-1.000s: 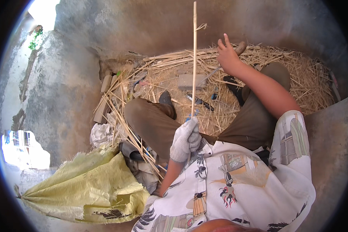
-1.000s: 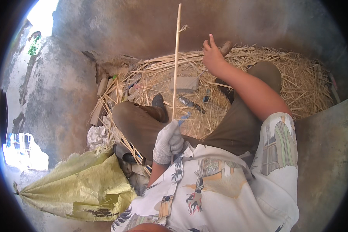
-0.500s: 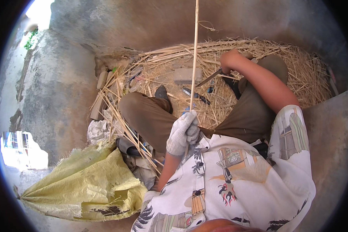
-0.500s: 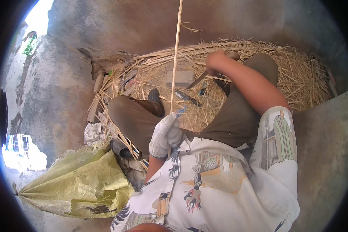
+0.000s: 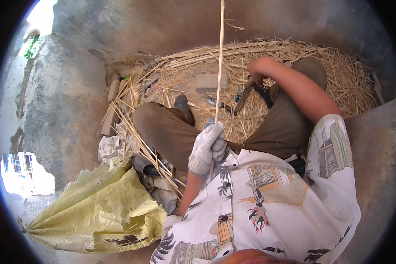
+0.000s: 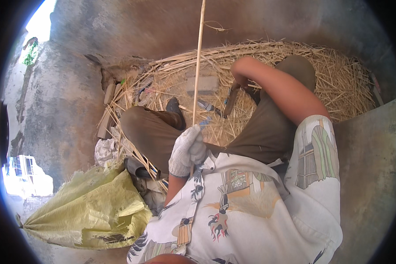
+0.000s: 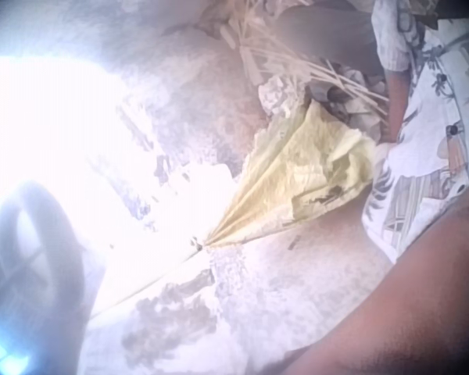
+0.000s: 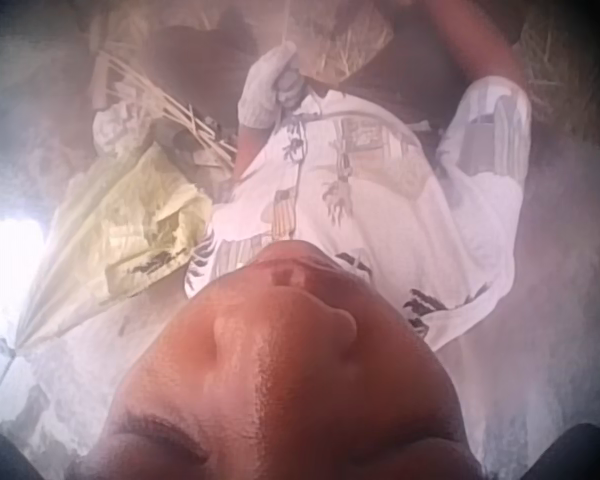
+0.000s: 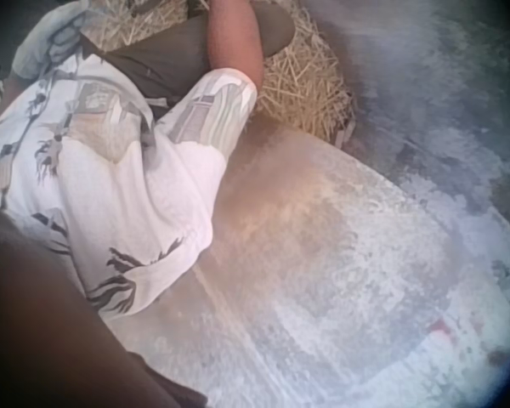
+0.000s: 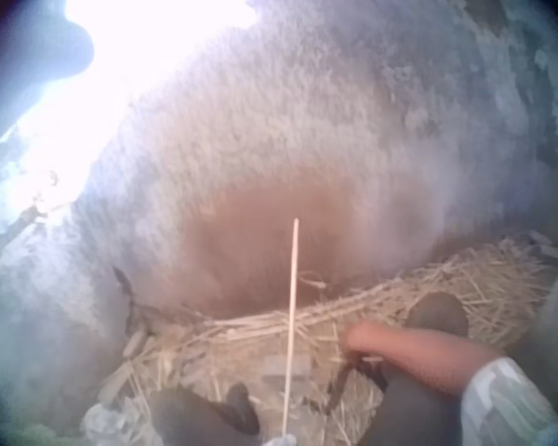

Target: The person sits on the floor and uses a large curved knife to shave and smooth a long bamboo stick. They then switch to a utility knife to perform finer shaving and smoothing on the same stick.

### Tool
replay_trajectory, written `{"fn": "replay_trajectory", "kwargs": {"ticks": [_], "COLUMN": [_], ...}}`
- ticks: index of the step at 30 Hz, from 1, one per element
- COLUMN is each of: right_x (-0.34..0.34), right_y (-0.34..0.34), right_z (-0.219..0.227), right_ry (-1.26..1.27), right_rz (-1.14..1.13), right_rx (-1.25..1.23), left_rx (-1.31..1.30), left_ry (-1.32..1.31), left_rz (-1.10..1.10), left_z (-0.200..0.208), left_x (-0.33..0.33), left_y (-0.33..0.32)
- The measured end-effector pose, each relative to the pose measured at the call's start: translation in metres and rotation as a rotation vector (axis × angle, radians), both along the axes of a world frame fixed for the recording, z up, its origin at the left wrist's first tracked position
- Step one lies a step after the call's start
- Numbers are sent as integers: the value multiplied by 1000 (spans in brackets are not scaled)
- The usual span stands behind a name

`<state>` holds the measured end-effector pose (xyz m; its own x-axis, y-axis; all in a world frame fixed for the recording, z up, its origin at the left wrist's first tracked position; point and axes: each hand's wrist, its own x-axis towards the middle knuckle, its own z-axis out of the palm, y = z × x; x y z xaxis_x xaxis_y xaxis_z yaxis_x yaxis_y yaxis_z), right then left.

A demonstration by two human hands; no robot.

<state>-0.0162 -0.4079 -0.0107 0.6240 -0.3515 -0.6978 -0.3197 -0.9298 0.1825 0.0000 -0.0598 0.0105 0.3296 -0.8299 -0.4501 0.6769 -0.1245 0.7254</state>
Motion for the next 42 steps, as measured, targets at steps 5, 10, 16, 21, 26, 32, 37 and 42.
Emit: {"fn": "replay_trajectory", "kwargs": {"ticks": [5,10,16,21,26,32,37,42], "right_x": [4,4,3,-2,-3,4,-6,-50], "right_y": [-5,-2,-1,9,18,1,-3,-54], "right_z": [-7,-1,0,-1,-21,-62,33,77], "right_ry": [-24,-41,-10,-16,156,453,-56,-719], "right_rz": [-61,-29,-32,23,98,-88,-102,-552], "right_rx": [86,87,66,44,20,130,-177,-261], "left_rx": [-29,-1,26,46,62,25,76,-77], "left_ry": [19,1,7,-14,-28,-30,-76,165], "left_rz": [-15,-10,-37,-19,-27,-16,94,64], "left_z": [-5,-6,-6,-6,-1,11,13,-2], "left_x": [3,3,3,3,1,-5,-4,17], "left_y": [1,-1,-3,-2,-3,-8,-7,1]}}
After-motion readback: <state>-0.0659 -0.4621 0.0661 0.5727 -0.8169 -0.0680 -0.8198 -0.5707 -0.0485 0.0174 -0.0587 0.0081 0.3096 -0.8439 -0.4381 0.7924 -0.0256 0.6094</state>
